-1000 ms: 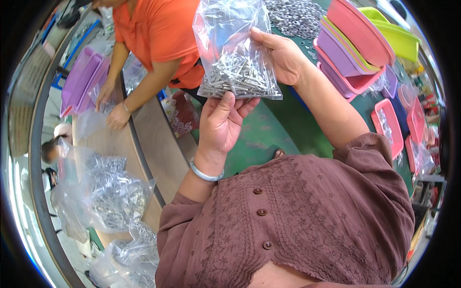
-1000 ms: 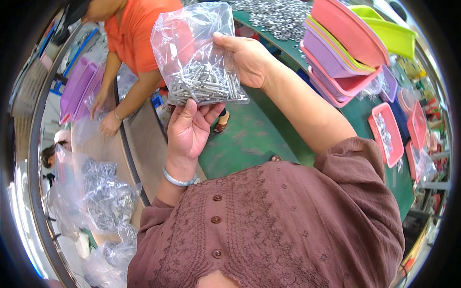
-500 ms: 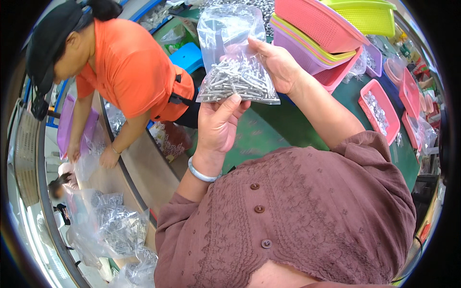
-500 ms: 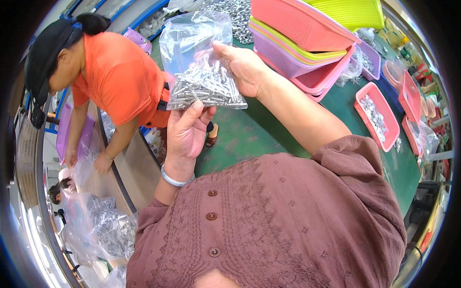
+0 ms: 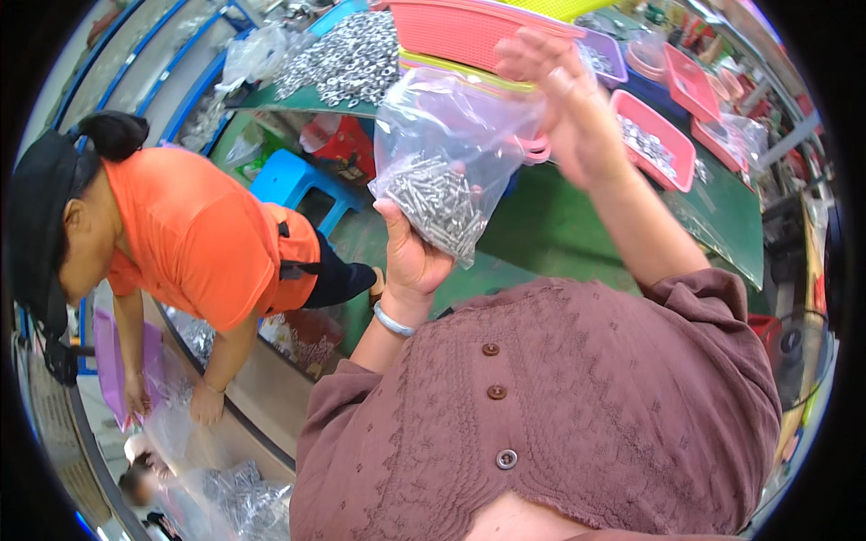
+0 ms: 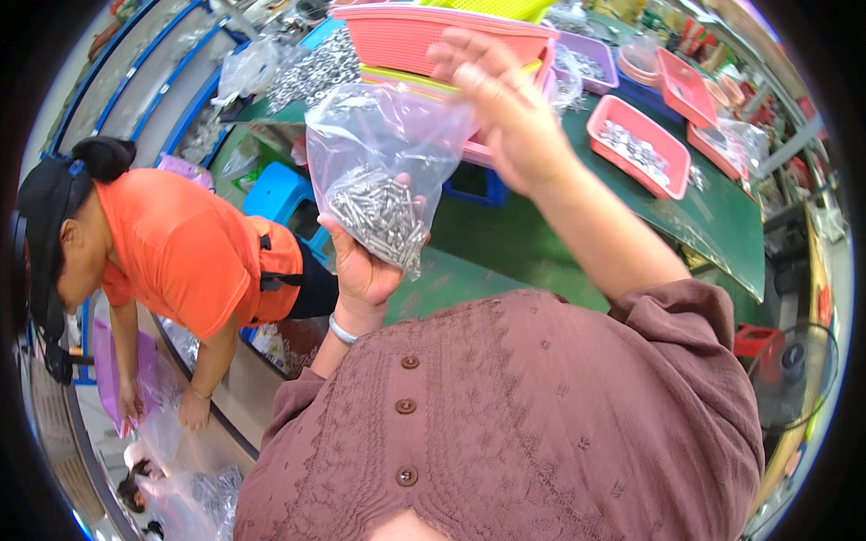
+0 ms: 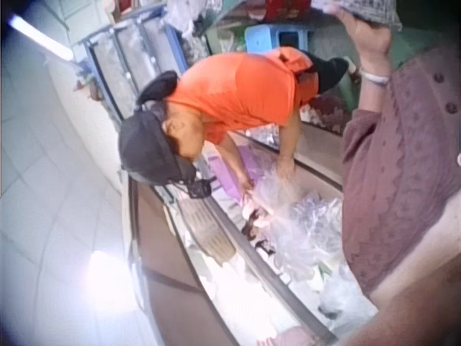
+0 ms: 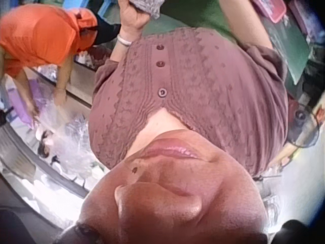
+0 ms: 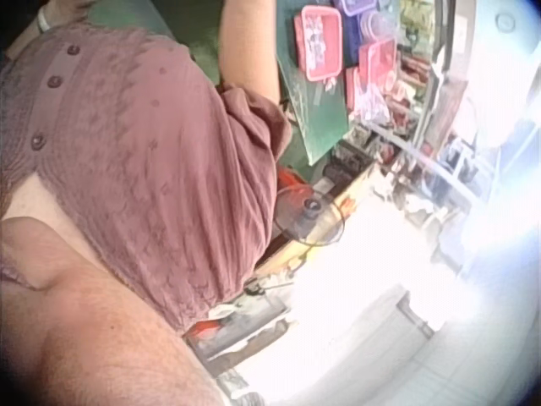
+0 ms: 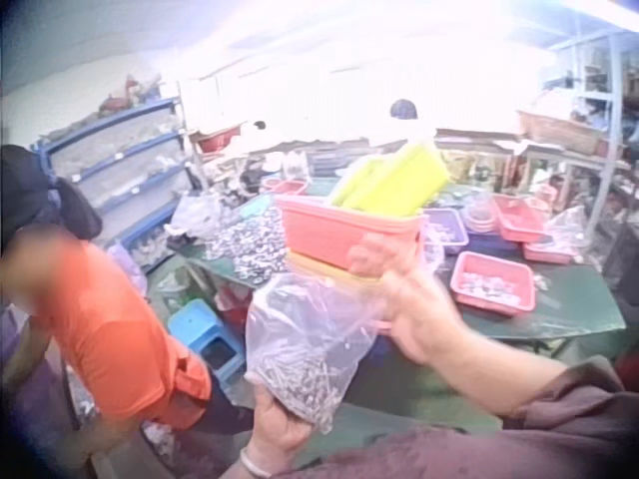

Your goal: The person sorts various metal and plastic hardware components by hand, transferring them between trays and plastic bags and occasionally comparing parts with another person.

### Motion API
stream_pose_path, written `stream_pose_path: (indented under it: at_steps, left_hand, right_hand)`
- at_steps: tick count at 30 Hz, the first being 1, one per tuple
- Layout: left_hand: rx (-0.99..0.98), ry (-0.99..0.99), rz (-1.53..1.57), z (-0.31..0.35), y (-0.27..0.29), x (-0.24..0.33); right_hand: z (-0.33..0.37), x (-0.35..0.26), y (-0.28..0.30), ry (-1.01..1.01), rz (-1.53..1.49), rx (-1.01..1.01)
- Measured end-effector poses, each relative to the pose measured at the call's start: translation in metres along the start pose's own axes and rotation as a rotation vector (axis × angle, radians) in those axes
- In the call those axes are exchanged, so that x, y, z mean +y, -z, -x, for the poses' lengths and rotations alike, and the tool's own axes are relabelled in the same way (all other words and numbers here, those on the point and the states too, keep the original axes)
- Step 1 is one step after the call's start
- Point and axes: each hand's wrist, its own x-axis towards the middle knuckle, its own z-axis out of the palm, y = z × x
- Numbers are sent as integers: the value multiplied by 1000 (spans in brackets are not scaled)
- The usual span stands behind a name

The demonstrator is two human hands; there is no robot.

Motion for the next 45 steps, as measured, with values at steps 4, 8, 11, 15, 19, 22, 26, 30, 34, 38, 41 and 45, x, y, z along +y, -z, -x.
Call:
stream_pose_path:
  at_steps: [4,8,11,15,19,22,26,30,34,38,41,45]
  left_hand:
    - [-87,93,-60,6,5,-7]
    - [-99,160,-29,12,2,-21]
    - [-26,204,87,18,5,-30]
    - [69,246,98,27,-1,-42]
    - [-39,266,155,32,14,-45]
    - [-43,218,143,32,6,-43]
    - [9,190,130,34,17,-43]
    - [67,195,173,29,21,-47]
    - [36,230,175,27,20,-48]
    - [-9,257,221,24,24,-51]
    - [18,266,203,23,25,-50]
    - [89,261,178,25,32,-48]
  right_hand:
    - [4,-61,-26,55,812,-479]
    - [-2,-63,-45,-207,1449,-946]
    - [12,-35,-41,-181,1448,-907]
    - [31,-15,-40,-211,1416,-834]
    - [34,-11,-38,-210,1496,-819]
    - [28,-37,-23,-187,1299,-734]
    - [30,-54,-2,-530,907,-420]
    - [34,-60,12,-519,777,-352]
    - [34,-62,11,-496,758,-342]
    - [36,-65,10,-485,798,-354]
    - [37,-67,9,-461,859,-362]
    - [40,-66,0,-288,1037,-505]
